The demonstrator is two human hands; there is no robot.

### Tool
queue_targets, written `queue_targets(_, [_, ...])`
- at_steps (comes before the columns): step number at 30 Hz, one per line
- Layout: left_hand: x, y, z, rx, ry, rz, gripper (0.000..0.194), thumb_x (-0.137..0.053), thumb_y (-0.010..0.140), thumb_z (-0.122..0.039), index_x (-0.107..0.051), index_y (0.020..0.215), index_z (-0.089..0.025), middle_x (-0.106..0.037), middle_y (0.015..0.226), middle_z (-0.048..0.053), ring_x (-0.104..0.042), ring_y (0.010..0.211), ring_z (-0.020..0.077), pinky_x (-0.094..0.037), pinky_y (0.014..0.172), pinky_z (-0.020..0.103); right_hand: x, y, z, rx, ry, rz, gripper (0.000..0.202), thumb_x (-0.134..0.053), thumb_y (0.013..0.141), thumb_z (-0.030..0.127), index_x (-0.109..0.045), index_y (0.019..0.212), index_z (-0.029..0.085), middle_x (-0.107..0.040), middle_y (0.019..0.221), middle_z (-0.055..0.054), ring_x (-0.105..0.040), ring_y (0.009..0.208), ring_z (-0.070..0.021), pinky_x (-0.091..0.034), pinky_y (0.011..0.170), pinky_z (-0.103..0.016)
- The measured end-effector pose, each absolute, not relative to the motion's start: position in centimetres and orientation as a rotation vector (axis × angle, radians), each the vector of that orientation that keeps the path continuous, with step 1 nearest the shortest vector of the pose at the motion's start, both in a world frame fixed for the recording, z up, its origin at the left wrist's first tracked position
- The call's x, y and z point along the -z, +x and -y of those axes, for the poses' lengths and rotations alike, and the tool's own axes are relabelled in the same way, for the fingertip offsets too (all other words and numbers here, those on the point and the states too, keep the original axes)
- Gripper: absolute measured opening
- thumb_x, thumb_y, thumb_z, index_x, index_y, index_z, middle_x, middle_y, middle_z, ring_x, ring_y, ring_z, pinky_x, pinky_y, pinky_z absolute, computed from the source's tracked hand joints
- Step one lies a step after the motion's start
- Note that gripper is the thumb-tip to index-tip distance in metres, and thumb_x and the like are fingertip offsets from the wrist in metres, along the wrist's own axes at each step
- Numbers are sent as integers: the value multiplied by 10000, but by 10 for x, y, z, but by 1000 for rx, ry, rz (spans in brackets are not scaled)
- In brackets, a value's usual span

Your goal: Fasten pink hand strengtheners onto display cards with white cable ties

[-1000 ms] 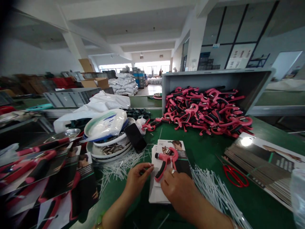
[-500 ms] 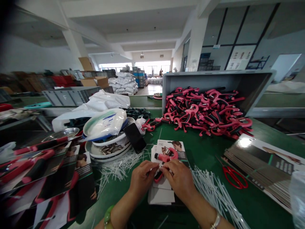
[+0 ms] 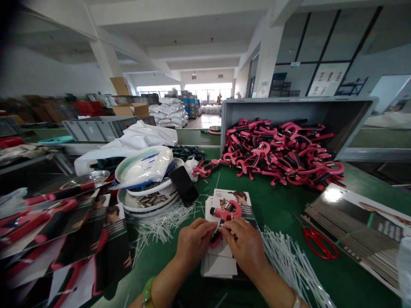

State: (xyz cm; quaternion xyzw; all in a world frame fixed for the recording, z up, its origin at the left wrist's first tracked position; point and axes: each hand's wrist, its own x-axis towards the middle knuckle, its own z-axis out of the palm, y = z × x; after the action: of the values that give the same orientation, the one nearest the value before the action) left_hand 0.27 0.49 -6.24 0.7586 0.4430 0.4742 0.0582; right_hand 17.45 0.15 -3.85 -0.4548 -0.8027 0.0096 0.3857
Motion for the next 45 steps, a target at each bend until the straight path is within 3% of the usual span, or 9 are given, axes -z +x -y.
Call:
queue_targets(18, [66, 2, -5, -1461, 2292, -1354, 201, -588, 818, -184, -723, 945, -263, -713, 766, 3, -650, 633, 98, -467, 559, 152, 35, 175, -2, 37, -1139, 2035, 279, -479, 906, 410, -650, 787, 226, -683, 734, -25, -646, 694, -163, -507, 609, -261])
queue_targets(45, [66, 1, -8, -1431, 2327, -1288, 181, -559, 861, -257, -722, 939, -265, -715, 782, 6, -654, 640, 98, -470, 559, 156, 35, 175, -3, 6, -1135, 2066, 261, -485, 903, 394, -655, 797, 225, -682, 746, -30, -646, 704, -169, -511, 620, -267])
